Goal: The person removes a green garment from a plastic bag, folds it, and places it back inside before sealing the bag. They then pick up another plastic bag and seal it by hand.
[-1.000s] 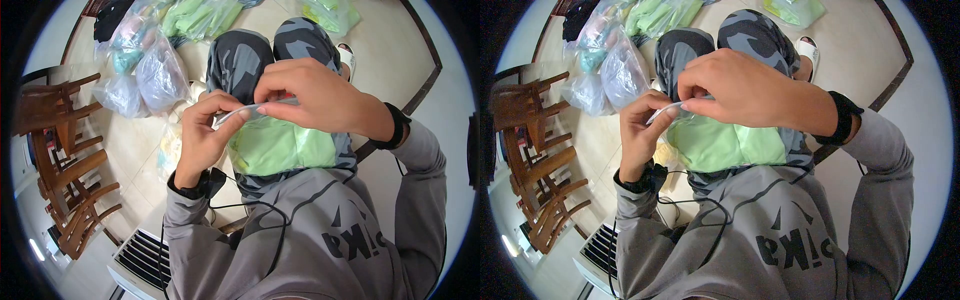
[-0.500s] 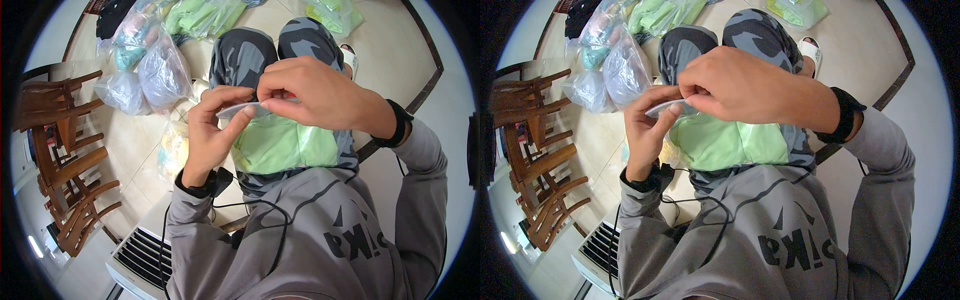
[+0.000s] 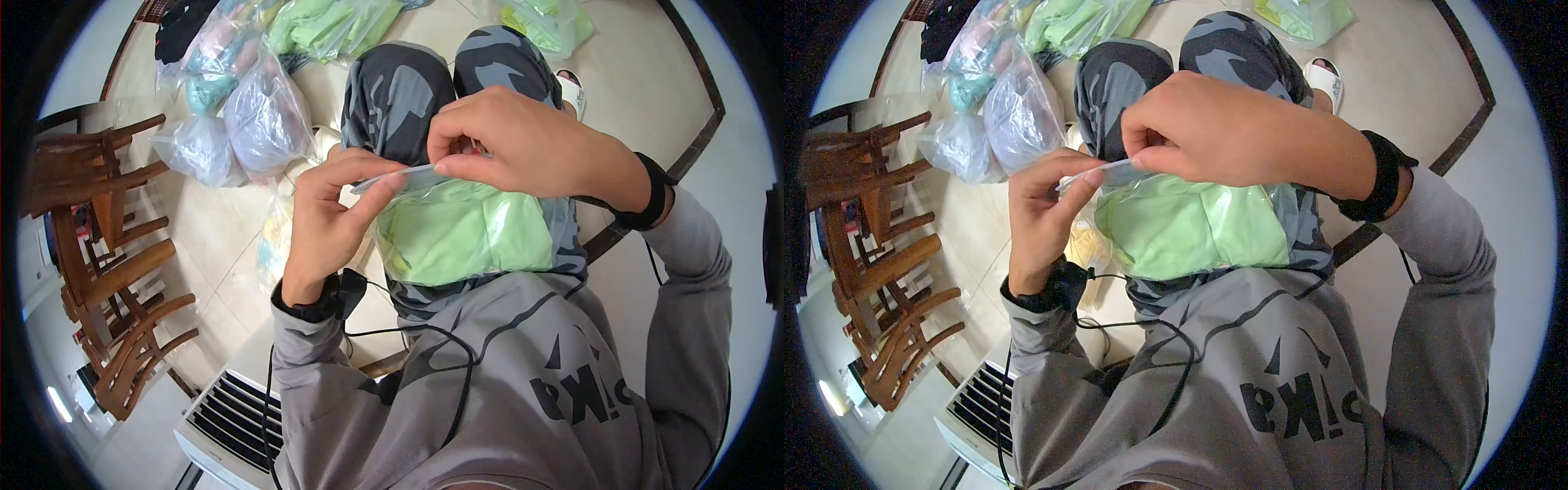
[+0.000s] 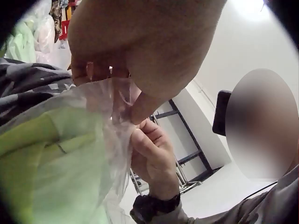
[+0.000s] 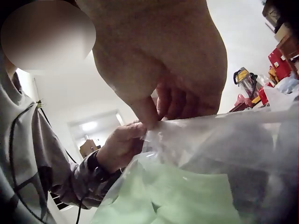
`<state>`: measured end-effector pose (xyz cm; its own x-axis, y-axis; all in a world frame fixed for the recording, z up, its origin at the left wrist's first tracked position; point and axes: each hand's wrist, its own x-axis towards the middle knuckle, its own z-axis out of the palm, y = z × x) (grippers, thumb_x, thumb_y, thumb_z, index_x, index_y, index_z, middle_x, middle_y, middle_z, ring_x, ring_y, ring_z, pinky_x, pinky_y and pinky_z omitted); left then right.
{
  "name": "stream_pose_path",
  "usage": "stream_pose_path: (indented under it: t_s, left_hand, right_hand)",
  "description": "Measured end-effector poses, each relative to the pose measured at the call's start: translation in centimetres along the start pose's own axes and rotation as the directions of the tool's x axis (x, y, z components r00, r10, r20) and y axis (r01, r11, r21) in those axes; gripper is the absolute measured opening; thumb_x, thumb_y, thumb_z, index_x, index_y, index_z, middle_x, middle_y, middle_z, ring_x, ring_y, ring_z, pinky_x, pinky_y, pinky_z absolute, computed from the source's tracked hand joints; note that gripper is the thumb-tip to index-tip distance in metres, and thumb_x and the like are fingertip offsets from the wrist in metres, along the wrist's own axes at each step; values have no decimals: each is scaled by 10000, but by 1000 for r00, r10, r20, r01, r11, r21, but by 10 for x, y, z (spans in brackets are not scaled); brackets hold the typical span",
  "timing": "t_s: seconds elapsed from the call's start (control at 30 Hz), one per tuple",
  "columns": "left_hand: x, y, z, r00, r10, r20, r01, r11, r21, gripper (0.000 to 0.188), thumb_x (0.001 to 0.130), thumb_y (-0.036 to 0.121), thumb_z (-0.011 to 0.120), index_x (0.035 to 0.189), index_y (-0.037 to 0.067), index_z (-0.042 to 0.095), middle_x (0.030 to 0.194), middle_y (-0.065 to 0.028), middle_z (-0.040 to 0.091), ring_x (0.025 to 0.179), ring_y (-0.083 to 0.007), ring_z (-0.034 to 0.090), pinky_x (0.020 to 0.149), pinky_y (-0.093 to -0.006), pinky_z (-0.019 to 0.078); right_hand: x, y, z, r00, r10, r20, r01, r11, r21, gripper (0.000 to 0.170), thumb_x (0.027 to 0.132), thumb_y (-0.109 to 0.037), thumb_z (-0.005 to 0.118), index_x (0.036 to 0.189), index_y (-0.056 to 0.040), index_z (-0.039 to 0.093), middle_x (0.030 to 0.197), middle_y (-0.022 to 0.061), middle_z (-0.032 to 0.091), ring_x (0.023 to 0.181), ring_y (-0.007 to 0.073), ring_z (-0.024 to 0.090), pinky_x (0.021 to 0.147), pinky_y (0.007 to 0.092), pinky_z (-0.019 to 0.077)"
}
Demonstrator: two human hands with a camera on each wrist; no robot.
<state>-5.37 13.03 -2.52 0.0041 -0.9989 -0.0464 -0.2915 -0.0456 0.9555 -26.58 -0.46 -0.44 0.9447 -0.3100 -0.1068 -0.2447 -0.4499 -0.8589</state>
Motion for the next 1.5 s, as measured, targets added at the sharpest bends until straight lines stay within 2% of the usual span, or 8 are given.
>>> stream_pose_path:
  t_s: [0.13, 0.43, 0.77, 0.87, 1.07, 1.2, 1.33, 1.5]
  left_hand:
    - [-2, 3, -5, 997, -64, 40, 65, 998, -21, 101, 853, 49, 733, 928, -15, 752, 854, -90, 717, 774, -149, 602, 746, -274, 447]
    - [-5, -10, -17, 994, -105, 9, 105, 986, -126, 62, 860, 5, 722, 906, -33, 741, 833, -84, 703, 795, -147, 591, 767, -275, 439]
    - [-10, -11, -21, 987, -159, 6, 156, 960, -231, 102, 910, 28, 669, 951, -43, 730, 917, -98, 707, 866, -163, 607, 817, -287, 451]
    - [-12, -14, -22, 988, -155, -16, 148, 966, -210, 138, 937, 65, 633, 963, -46, 712, 935, -69, 680, 861, -127, 597, 790, -249, 434]
    - [11, 15, 2, 978, 33, -207, -5, 991, 134, 159, 813, 64, 733, 954, -11, 740, 907, -98, 727, 844, -194, 653, 823, -327, 474]
    - [26, 25, 6, 957, 247, 151, -289, 855, 431, 158, 762, 88, 757, 904, 20, 742, 843, -131, 698, 776, -322, 636, 726, -385, 487]
    - [34, 32, 12, 957, 149, 251, -262, 814, 518, 111, 764, 45, 745, 868, 10, 728, 819, -115, 689, 788, -300, 644, 717, -382, 491]
    - [37, 29, 16, 956, 165, 242, -266, 833, 485, 61, 767, 66, 734, 812, 30, 714, 787, -112, 672, 758, -323, 627, 696, -412, 483]
  right_hand:
    - [-7, 6, -1, 1000, 1, -20, 0, 1000, 17, 174, 876, -141, 652, 885, 32, 663, 761, 166, 676, 712, 302, 674, 669, 373, 513]
    - [-15, 10, -6, 995, 95, 10, -96, 993, 62, 151, 866, -111, 642, 877, 39, 662, 744, 139, 663, 682, 223, 647, 667, 339, 510]
    - [-24, 16, -12, 995, 101, 15, -101, 994, 42, 159, 847, -113, 647, 850, 43, 677, 744, 153, 677, 697, 237, 675, 683, 336, 527]
    - [-26, 19, -11, 996, 84, -4, -84, 996, 43, 150, 841, -106, 641, 845, 40, 676, 742, 149, 677, 690, 247, 676, 677, 339, 529]
    - [-24, 21, -6, 996, 94, -9, -94, 996, -1, 132, 825, -102, 637, 842, 27, 663, 741, 146, 674, 699, 268, 677, 671, 356, 527]
    - [-22, 21, 0, 997, 79, -23, -80, 996, -31, 126, 808, -98, 639, 840, 23, 651, 756, 151, 676, 717, 288, 679, 673, 374, 523]
    - [-23, 20, 2, 997, 63, -53, -67, 995, -69, 98, 799, -62, 661, 822, 16, 607, 777, 112, 612, 719, 238, 627, 672, 346, 500]
    - [-25, 24, 7, 993, 15, -120, -30, 992, -124, 97, 792, -55, 662, 817, 15, 599, 782, 120, 610, 734, 274, 624, 681, 369, 496]
